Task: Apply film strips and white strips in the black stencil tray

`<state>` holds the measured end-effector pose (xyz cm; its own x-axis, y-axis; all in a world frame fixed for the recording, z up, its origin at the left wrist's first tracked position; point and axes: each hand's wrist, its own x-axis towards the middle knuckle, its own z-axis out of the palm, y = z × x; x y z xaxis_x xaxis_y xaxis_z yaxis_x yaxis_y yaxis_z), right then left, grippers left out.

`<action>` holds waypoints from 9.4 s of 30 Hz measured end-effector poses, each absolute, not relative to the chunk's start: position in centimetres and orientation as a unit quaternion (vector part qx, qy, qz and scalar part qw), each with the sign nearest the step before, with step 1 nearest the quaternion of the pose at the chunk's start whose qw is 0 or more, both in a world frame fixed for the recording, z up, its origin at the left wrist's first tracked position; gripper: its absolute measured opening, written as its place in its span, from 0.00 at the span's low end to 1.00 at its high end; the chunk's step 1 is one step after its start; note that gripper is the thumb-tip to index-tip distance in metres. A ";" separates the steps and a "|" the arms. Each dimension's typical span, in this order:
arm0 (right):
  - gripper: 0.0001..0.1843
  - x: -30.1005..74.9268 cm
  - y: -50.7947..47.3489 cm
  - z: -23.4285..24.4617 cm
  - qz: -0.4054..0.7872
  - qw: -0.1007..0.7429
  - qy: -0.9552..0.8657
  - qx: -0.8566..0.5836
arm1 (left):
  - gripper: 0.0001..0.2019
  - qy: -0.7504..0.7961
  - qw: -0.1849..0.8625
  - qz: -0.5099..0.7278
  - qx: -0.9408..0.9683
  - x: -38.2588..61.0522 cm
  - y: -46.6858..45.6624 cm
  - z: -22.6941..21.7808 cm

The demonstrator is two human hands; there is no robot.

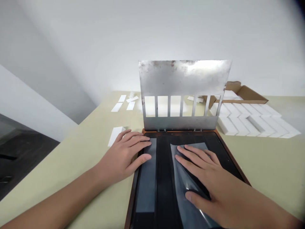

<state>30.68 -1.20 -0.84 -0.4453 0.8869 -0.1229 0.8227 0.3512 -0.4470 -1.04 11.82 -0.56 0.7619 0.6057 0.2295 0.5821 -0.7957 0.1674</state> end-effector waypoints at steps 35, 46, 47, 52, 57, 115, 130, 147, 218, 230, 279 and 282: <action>0.35 29.8 -0.6 -1.7 0.137 0.100 -0.829 -0.533 | 0.22 0.332 0.019 0.155 0.930 -1.6 12.3 -1.1; 0.40 29.8 -1.1 -2.0 0.140 0.087 -0.831 -0.532 | 0.42 0.115 0.082 -0.017 0.990 -0.6 9.9 0.6; 0.41 29.9 -1.1 -2.0 0.140 0.085 -0.830 -0.533 | 0.43 0.113 0.082 -0.025 0.990 -0.5 9.9 0.6; 0.40 30.1 -0.8 -2.0 0.157 0.075 -0.826 -0.536 | 0.44 0.112 0.071 -0.031 0.991 -0.5 10.0 0.7; 0.41 30.4 -0.7 -1.7 0.183 0.061 -0.821 -0.538 | 0.44 0.108 0.067 -0.037 0.991 -0.4 9.8 0.9; 0.33 31.0 -0.3 -0.9 0.158 0.129 -0.836 -0.509 | 0.41 0.189 0.081 0.010 0.979 -1.0 10.6 -0.1; 0.32 31.2 -0.2 -0.8 0.163 0.105 -0.843 -0.501 | 0.39 0.193 0.085 0.031 0.977 -1.0 10.5 0.0; 0.40 33.3 0.7 1.6 0.194 0.180 -0.809 -0.524 | 0.35 0.266 0.098 0.030 0.958 9.5 8.9 4.5; 0.53 35.9 0.8 -0.5 0.188 0.142 -0.828 -0.509 | 0.19 0.293 0.095 0.031 0.951 9.7 11.6 0.8; 0.46 35.5 0.7 -0.8 0.161 0.160 -0.831 -0.508 | 0.18 0.307 0.089 0.022 0.947 9.1 12.2 1.6; 0.60 38.5 1.0 -0.7 0.212 0.079 -0.807 -0.546 | 0.27 0.136 0.106 -0.023 0.985 9.3 8.3 2.2; 0.60 38.6 1.0 -0.7 0.212 0.084 -0.808 -0.542 | 0.29 0.131 0.103 -0.036 0.985 9.3 8.5 2.2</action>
<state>38.56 0.95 -0.75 -0.3976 0.9126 -0.0952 0.8415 0.3213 -0.4343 9.31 8.45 2.23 0.9631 0.2506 -0.0978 0.2654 -0.9445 0.1935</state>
